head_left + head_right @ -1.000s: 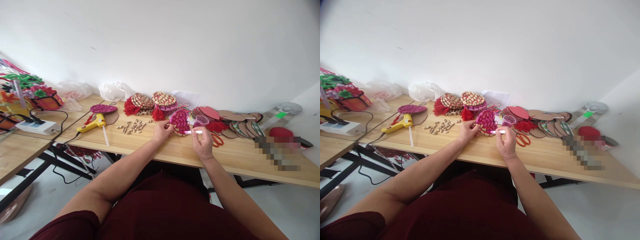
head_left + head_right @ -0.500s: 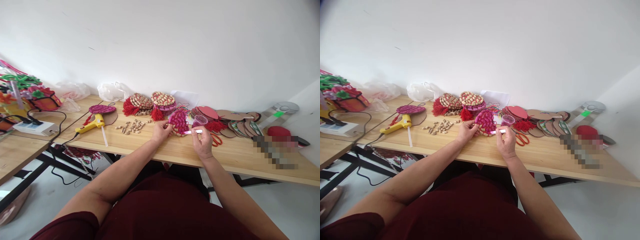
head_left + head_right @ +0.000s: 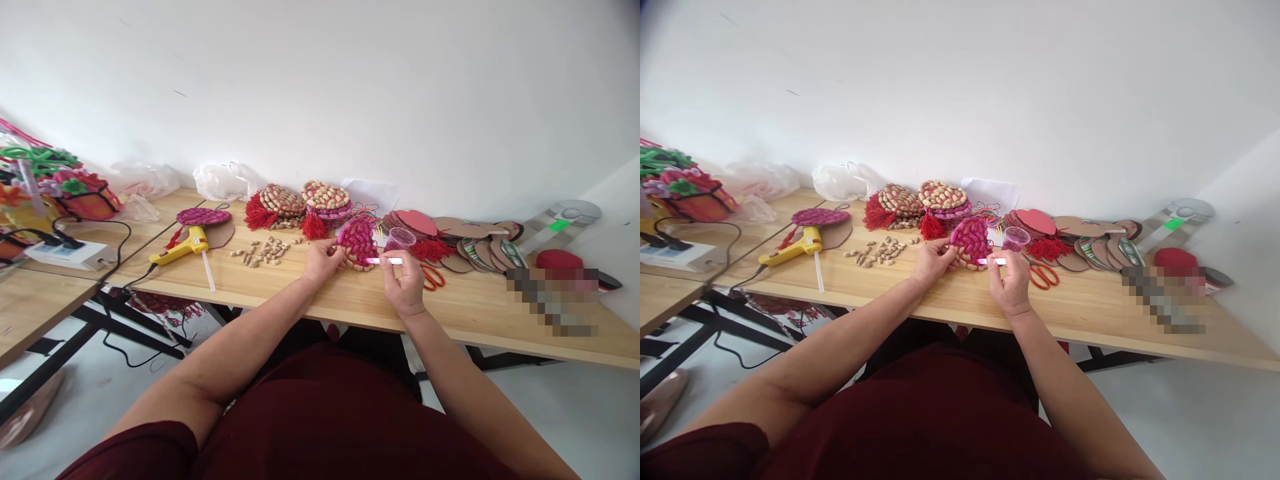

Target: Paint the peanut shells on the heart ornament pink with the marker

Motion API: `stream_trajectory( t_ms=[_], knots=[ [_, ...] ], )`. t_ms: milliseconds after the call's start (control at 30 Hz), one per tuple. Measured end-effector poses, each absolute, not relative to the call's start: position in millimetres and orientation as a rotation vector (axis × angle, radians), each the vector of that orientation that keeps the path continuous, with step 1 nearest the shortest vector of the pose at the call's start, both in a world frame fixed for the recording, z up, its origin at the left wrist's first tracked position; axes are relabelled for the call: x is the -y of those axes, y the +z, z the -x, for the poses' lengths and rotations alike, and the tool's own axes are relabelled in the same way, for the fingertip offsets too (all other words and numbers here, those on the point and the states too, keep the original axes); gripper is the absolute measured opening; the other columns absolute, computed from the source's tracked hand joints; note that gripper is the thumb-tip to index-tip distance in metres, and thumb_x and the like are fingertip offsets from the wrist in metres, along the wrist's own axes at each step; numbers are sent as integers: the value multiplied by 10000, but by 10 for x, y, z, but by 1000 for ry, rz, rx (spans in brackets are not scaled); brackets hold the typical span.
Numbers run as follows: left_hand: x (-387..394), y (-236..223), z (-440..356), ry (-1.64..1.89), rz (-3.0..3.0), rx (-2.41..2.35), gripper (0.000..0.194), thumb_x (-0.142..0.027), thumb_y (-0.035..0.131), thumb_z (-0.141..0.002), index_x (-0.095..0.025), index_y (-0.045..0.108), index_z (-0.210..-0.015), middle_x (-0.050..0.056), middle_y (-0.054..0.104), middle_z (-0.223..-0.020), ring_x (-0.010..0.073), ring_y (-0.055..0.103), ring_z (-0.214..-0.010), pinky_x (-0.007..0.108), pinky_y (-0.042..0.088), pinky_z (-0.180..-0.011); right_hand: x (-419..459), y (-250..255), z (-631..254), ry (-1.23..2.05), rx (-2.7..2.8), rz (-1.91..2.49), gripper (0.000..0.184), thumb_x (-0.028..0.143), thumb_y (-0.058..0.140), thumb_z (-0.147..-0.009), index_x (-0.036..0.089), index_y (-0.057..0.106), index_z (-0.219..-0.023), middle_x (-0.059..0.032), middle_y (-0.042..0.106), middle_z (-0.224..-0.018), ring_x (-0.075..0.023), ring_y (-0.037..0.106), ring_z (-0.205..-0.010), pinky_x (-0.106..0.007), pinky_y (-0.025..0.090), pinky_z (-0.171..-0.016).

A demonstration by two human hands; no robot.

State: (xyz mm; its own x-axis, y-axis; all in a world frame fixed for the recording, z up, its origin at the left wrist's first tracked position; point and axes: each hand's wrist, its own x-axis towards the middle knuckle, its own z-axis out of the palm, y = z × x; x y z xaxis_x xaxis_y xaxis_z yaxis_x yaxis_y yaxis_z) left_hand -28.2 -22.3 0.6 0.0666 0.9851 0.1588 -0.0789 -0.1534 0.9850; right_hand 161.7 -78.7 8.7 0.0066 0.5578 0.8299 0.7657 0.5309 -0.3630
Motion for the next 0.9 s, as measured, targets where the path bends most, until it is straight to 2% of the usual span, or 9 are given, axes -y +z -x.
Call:
stream_trajectory(
  t_ms=[233, 533, 900],
  knots=[
    [213, 5, 277, 1307, -1313, -1027, 178, -214, 637, -850, -145, 750, -969, -27, 652, -559, 133, 635, -482, 228, 536, -491, 830, 104, -1557, -374, 1786, 1079, 76, 263, 575, -967, 222, 628, -931, -45, 742, -879, -217, 659, -830, -396, 440, -828],
    [209, -15, 285, 1337, -1402, -1057, 183, -257, 641, -838, -162, 757, -943, -48, 609, -522, 117, 605, -460, 203, 468, -474, 863, 129, -1510, -489, 1875, 1044, 43, 211, 592, -958, 212, 614, -921, -32, 733, -839, -203, 619, -782, -384, 379, -797],
    [194, -58, 300, 1335, -1439, -1070, 208, -292, 642, -835, -173, 761, -959, -42, 629, -535, 127, 617, -482, 217, 473, -509, 880, 120, -1509, -528, 1908, 1062, 42, 227, 589, -953, 218, 600, -914, -28, 724, -830, -209, 611, -782, -402, 350, -806]
  ],
)
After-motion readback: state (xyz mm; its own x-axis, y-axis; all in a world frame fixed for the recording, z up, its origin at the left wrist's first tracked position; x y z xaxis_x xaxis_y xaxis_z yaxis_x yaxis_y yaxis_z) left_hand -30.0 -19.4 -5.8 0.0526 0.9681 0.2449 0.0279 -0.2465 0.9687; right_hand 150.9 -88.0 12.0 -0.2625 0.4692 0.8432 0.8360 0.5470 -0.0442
